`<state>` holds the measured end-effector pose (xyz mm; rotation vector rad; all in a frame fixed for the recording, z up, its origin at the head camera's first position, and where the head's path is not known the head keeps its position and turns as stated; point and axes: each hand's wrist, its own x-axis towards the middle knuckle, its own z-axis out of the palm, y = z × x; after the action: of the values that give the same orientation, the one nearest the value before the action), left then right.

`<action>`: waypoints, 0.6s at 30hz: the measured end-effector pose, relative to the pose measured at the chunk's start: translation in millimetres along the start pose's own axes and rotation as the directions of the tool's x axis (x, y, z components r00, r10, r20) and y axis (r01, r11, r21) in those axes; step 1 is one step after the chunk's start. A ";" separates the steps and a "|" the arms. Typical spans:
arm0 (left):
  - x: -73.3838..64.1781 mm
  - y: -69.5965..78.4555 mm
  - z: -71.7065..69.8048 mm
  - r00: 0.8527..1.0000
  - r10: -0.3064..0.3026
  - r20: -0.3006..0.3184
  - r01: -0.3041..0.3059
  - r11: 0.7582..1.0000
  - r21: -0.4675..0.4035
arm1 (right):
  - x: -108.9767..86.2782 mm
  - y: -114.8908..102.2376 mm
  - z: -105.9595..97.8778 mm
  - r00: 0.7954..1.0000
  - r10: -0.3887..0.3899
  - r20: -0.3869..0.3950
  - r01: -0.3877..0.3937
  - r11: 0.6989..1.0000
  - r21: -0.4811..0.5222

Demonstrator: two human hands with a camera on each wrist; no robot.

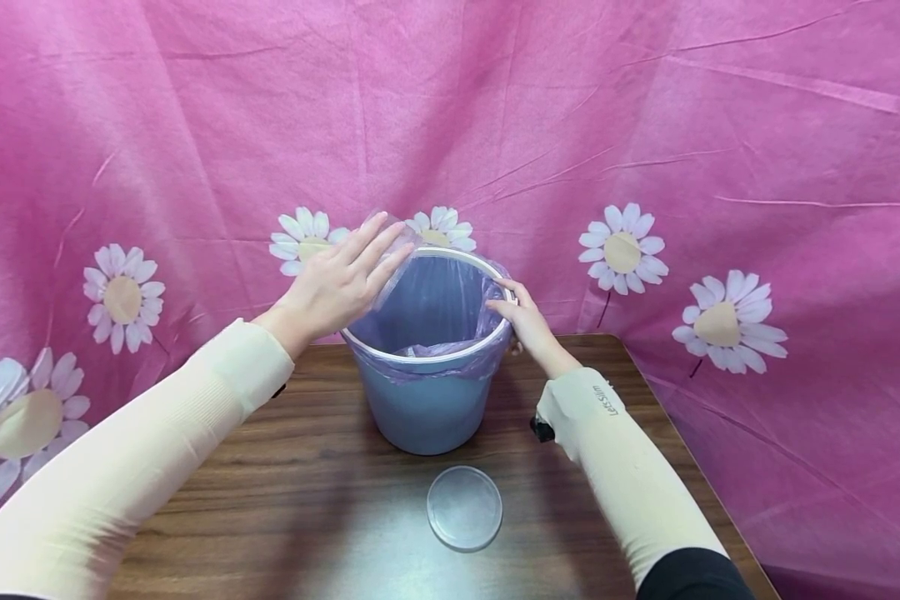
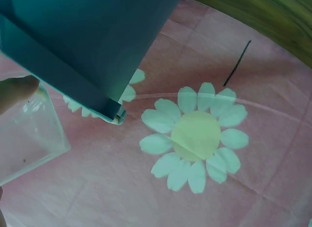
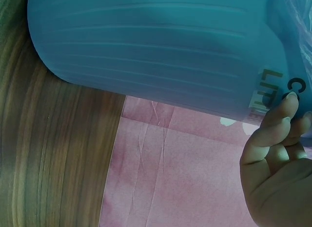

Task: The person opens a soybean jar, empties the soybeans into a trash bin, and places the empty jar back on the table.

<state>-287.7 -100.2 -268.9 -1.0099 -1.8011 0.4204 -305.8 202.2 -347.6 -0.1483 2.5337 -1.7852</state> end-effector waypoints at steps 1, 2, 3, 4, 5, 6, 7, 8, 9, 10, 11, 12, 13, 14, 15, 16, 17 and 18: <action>0.5 -0.2 0.0 1.000 -0.007 -0.002 0.007 1.000 0.002 | -0.1 -0.2 -0.1 1.000 0.001 0.002 -0.001 1.000 0.005; 1.1 -0.6 0.2 1.000 -0.013 -0.004 0.013 1.000 -0.001 | -0.4 -0.4 -0.1 1.000 0.001 0.003 -0.001 1.000 0.008; 1.7 -1.1 0.3 1.000 -0.017 -0.002 0.017 1.000 -0.005 | -0.8 -0.9 -0.3 1.000 0.004 0.003 -0.004 1.000 0.013; 1.9 -1.4 0.6 1.000 -0.020 0.005 0.020 1.000 -0.007 | -1.1 -1.4 -0.6 1.000 0.011 0.005 -0.011 1.000 0.016; 2.3 -1.6 0.5 1.000 -0.020 0.012 0.020 1.000 -0.011 | -1.3 -2.1 -0.9 1.000 0.017 0.007 -0.017 1.000 0.018; 2.4 -1.4 0.4 1.000 -0.016 0.024 0.017 1.000 -0.017 | -2.1 -3.5 -1.1 1.000 0.024 0.010 -0.024 0.999 0.024; 2.2 -1.0 0.4 0.999 -0.005 0.043 0.006 1.000 -0.028 | -1.9 -2.8 -1.3 1.000 0.026 0.010 -0.026 0.999 0.027; 1.7 -0.5 0.9 0.998 0.015 0.065 -0.012 0.999 -0.038 | -3.9 -5.5 -1.1 1.000 0.027 0.009 -0.027 0.999 0.030; 0.8 0.3 1.4 0.995 0.038 0.094 -0.034 0.998 -0.050 | -6.5 -9.5 -0.6 0.999 0.030 0.011 -0.030 0.999 0.033; -0.1 1.0 2.1 0.991 0.064 0.119 -0.056 0.996 -0.067 | -9.7 -13.9 0.1 0.999 0.030 0.013 -0.030 0.999 0.034; -1.0 1.9 3.0 0.987 0.090 0.137 -0.079 0.994 -0.081 | -13.3 -18.6 0.9 1.000 0.028 0.014 -0.028 0.999 0.035; -2.2 2.8 4.3 0.982 0.110 0.152 -0.096 0.991 -0.094 | -16.0 -21.5 1.1 1.000 0.019 0.019 -0.020 0.999 0.040; -3.2 3.6 5.5 0.980 0.122 0.159 -0.106 0.989 -0.106 | -18.3 -24.0 1.4 1.000 0.010 0.024 -0.011 0.999 0.043; -4.2 4.3 6.6 0.980 0.126 0.157 -0.110 0.988 -0.109 | -20.6 -26.5 1.9 1.000 0.003 0.028 -0.004 0.999 0.045; -4.9 4.9 7.6 0.982 0.122 0.148 -0.106 0.988 -0.111 | -21.7 -27.4 2.0 0.999 -0.004 0.035 0.002 0.999 0.050; -5.5 5.3 8.6 0.984 0.115 0.135 -0.100 0.988 -0.114 | -22.8 -28.6 2.1 0.999 -0.003 0.035 0.001 0.999 0.048; -5.7 5.8 9.6 0.987 0.108 0.116 -0.095 0.989 -0.112 | -23.0 -28.7 1.9 0.999 0.000 0.034 -0.001 0.999 0.048; -5.7 6.3 10.5 0.990 0.101 0.099 -0.090 0.990 -0.113 | -22.0 -27.4 1.3 0.999 0.001 0.034 -0.003 0.999 0.050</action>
<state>-293.2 -99.4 -281.2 -1.1719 -1.8904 0.4452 -282.2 194.0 -322.7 -0.1730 2.4634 -1.8269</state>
